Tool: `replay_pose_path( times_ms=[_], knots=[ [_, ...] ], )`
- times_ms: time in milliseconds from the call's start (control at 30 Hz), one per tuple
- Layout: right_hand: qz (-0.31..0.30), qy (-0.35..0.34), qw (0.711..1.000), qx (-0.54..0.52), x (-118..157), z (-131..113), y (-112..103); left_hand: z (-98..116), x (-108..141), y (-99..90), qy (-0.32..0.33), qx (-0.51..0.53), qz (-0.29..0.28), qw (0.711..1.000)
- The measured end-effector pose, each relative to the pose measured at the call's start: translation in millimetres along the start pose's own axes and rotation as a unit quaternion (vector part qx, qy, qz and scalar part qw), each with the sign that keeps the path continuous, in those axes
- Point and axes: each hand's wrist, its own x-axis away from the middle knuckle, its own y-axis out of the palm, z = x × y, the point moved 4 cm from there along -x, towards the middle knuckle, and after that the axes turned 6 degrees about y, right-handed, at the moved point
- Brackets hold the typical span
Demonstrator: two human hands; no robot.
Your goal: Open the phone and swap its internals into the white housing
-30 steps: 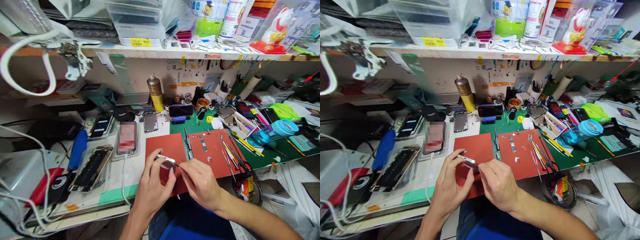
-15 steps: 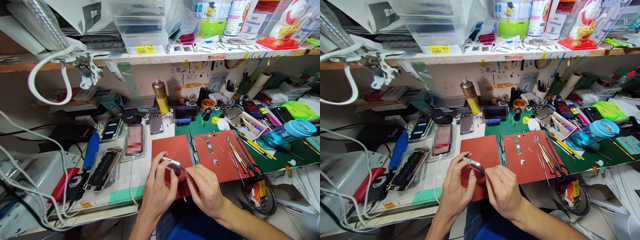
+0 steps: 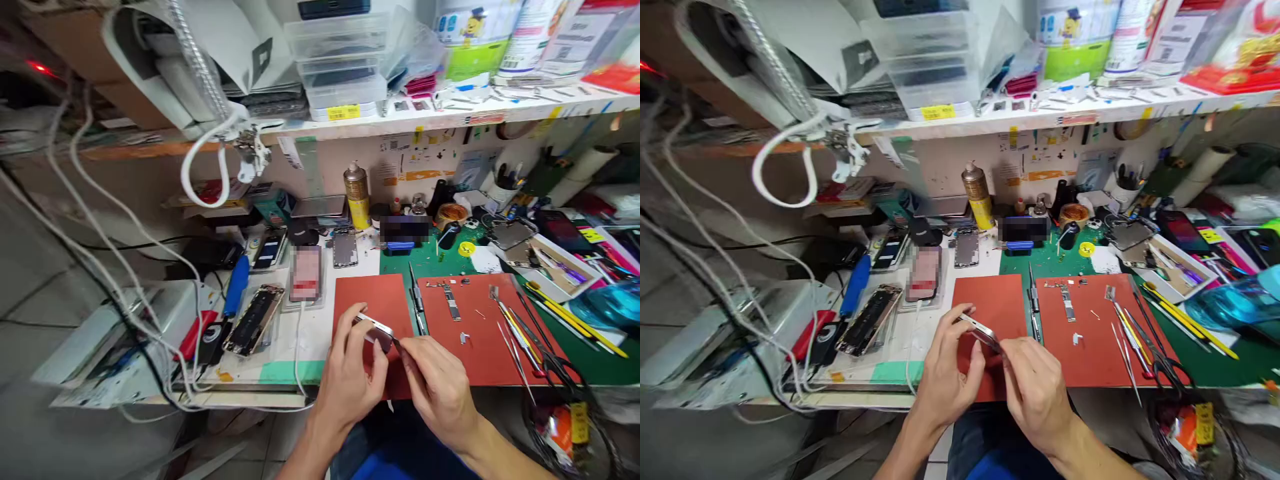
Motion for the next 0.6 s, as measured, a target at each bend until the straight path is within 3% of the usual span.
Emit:
replay_pose_path(
  times_ms=[600],
  knots=[
    [-0.043, 0.0, 0.997, -0.058, -9.8, 15.5, 1.9, -4.9, 13.5, 0.7, -0.044, 0.108, -0.036, 0.992]
  ],
)
